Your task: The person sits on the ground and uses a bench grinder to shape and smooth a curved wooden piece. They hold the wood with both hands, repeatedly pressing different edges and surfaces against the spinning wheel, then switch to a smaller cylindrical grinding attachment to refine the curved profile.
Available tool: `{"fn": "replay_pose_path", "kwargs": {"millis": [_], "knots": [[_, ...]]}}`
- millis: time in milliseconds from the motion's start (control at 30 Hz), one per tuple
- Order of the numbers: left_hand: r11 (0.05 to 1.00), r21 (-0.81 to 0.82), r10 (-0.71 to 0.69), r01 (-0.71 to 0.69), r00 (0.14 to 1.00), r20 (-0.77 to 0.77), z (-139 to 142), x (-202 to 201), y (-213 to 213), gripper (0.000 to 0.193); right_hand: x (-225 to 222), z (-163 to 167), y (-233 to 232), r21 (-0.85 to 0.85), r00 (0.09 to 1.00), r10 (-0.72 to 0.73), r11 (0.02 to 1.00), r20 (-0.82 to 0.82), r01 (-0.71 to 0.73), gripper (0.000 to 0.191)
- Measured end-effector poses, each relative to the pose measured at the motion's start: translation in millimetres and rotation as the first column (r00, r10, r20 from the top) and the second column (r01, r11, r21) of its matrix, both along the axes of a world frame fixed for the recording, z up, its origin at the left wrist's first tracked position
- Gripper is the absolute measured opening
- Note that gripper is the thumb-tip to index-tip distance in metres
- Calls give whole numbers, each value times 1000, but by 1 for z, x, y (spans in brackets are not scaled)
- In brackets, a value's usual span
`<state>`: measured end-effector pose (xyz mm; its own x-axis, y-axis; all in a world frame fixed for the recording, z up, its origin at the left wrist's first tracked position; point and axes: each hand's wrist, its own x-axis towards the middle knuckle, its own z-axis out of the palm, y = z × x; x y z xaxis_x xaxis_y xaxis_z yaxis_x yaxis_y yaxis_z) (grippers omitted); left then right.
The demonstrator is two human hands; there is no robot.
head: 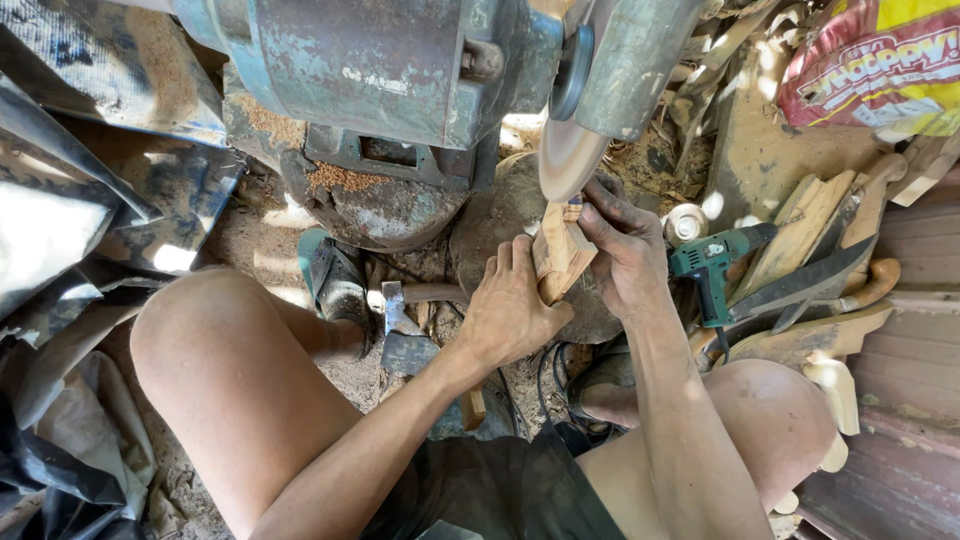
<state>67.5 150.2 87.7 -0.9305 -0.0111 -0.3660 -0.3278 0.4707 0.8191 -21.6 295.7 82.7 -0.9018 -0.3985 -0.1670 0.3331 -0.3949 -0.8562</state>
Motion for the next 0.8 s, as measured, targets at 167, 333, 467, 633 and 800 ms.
{"fn": "replay_pose_path", "kwargs": {"millis": [167,333,467,633,800], "knots": [[1000,8,2,-3,1000,14,-2,-4,-1,91,-4,1,-4,31,1000,-7,999,-20,7,37],[1000,9,-11,10,1000,30,-5,-8,-2,97,-7,0,-6,36,1000,-4,999,-22,5,37],[1000,7,-17,17,998,63,-9,-11,-2,97,-10,-4,-6,39,1000,-11,999,-16,11,35],[999,20,-27,25,998,62,-12,-13,-4,96,-12,-10,-7,15,999,-13,1000,-30,14,31],[999,19,-27,27,999,38,-16,-15,-4,95,-15,-12,-7,32,999,-29,999,-21,30,32]]}}
